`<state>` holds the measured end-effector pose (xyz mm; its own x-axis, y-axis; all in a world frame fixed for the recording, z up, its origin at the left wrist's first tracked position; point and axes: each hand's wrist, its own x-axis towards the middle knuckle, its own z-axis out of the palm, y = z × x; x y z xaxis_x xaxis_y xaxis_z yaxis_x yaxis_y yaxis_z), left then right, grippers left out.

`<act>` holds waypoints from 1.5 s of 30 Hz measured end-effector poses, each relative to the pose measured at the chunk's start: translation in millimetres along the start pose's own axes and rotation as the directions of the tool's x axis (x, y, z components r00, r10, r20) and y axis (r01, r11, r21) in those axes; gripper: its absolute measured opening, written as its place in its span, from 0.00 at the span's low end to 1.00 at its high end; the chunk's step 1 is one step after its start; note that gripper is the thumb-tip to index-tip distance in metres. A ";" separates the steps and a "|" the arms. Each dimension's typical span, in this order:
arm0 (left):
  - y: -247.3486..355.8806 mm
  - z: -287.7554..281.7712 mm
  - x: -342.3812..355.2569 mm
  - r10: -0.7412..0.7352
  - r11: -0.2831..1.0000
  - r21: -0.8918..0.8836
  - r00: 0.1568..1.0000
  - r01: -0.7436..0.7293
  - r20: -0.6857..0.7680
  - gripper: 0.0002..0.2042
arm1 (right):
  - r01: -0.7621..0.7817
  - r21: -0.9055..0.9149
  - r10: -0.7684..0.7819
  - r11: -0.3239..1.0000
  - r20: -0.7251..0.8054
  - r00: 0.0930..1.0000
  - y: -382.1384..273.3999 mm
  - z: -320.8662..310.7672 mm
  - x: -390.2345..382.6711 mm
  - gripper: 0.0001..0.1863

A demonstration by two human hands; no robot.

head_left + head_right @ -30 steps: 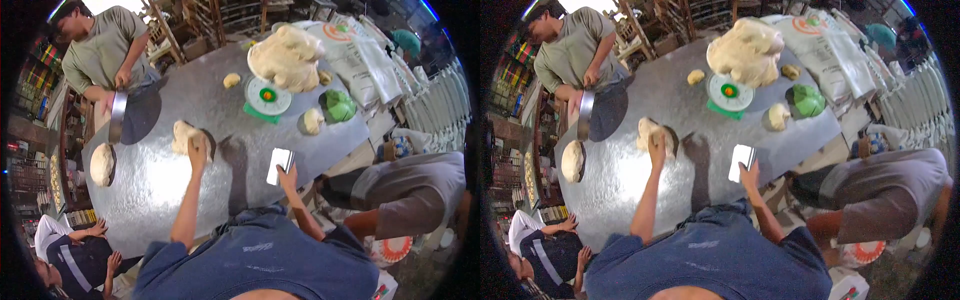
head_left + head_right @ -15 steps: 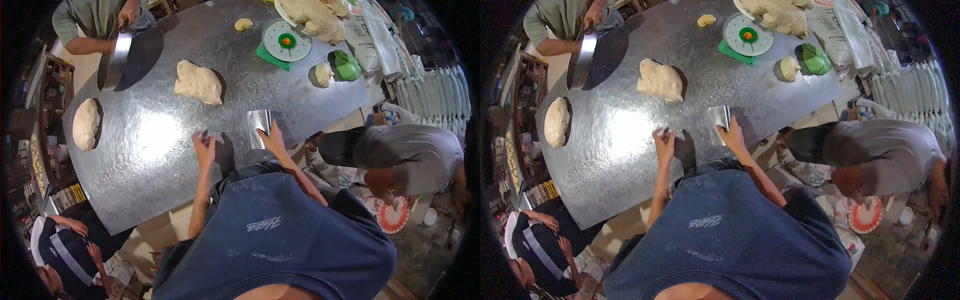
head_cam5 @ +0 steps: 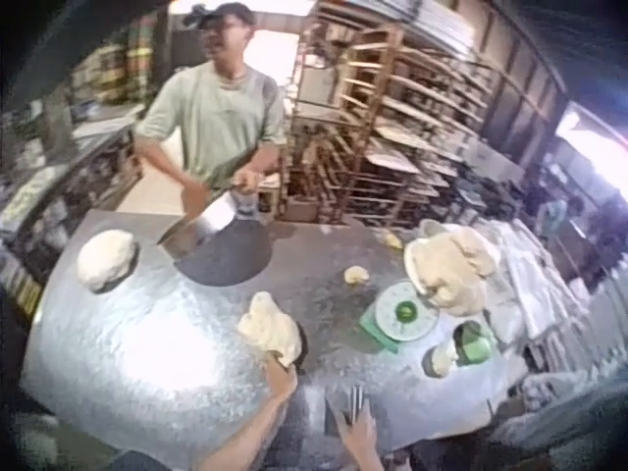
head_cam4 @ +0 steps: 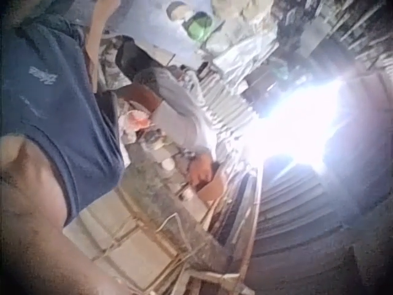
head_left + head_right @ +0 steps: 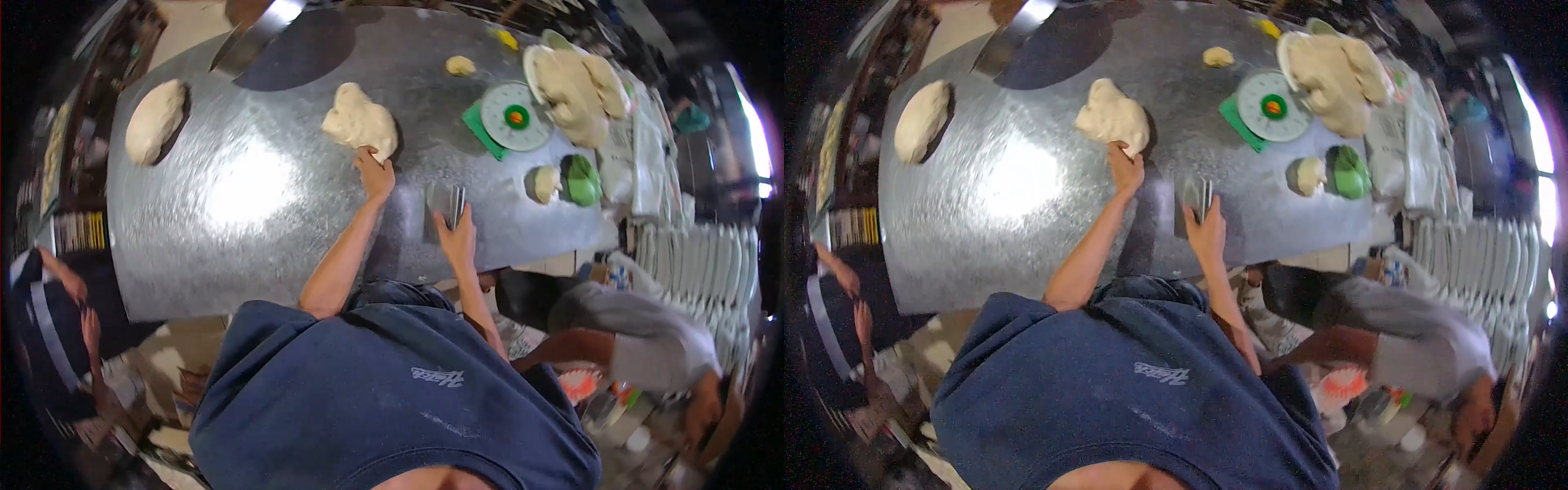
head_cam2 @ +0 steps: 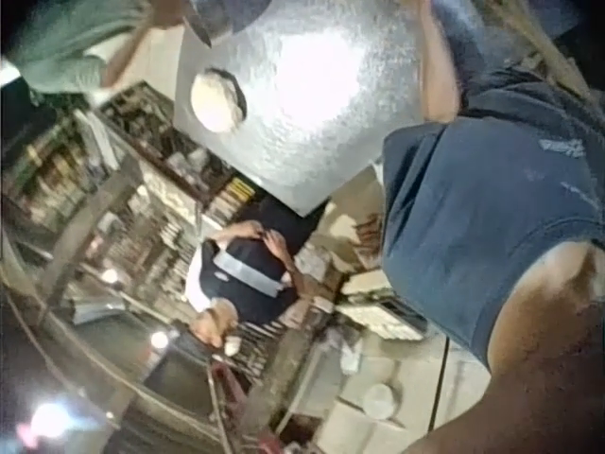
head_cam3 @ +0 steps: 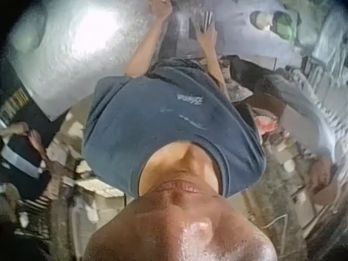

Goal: Shaping pieces of dough into rounds and weighing them on a scale at a bakery workbench.

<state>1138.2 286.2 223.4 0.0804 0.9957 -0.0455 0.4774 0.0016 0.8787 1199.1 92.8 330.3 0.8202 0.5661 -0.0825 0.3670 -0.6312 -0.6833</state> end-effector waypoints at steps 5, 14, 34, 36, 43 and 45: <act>-21.1 -71.2 -9.5 0.015 0.908 -0.412 0.974 0.082 0.226 0.12 | 0.566 -0.169 -0.530 0.807 0.217 0.820 -69.6 24.2 81.8 0.22; -38.1 -83.1 -23.1 -0.182 0.860 -0.433 0.956 0.269 0.231 0.12 | 0.971 -0.132 -0.689 0.200 0.686 0.235 -111.3 140.4 135.1 0.18; 326.1 -65.1 10.0 0.818 0.564 -0.719 0.390 -0.406 0.422 0.14 | -0.018 0.192 -0.021 0.981 0.198 0.980 47.1 68.3 23.6 0.30; 384.6 -10.2 16.8 0.921 0.381 -0.850 0.233 -0.363 0.314 0.18 | -0.104 0.175 0.078 0.979 0.150 0.986 82.1 41.0 7.2 0.30; 493.1 149.3 25.8 0.935 0.351 -0.879 0.168 -0.323 0.312 0.07 | -0.318 0.208 0.344 0.925 -0.103 0.933 150.5 -37.1 -19.5 0.32; 492.2 176.0 39.0 0.928 0.364 -0.880 0.201 -0.307 0.314 0.07 | -0.340 0.292 0.379 0.894 -0.091 0.921 158.4 -49.4 -23.6 0.32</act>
<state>1530.3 309.5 570.5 0.7335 0.1729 0.6573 -0.6206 -0.2237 0.7515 1259.6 -46.7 259.8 0.9342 0.2338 -0.2694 -0.0786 -0.6018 -0.7947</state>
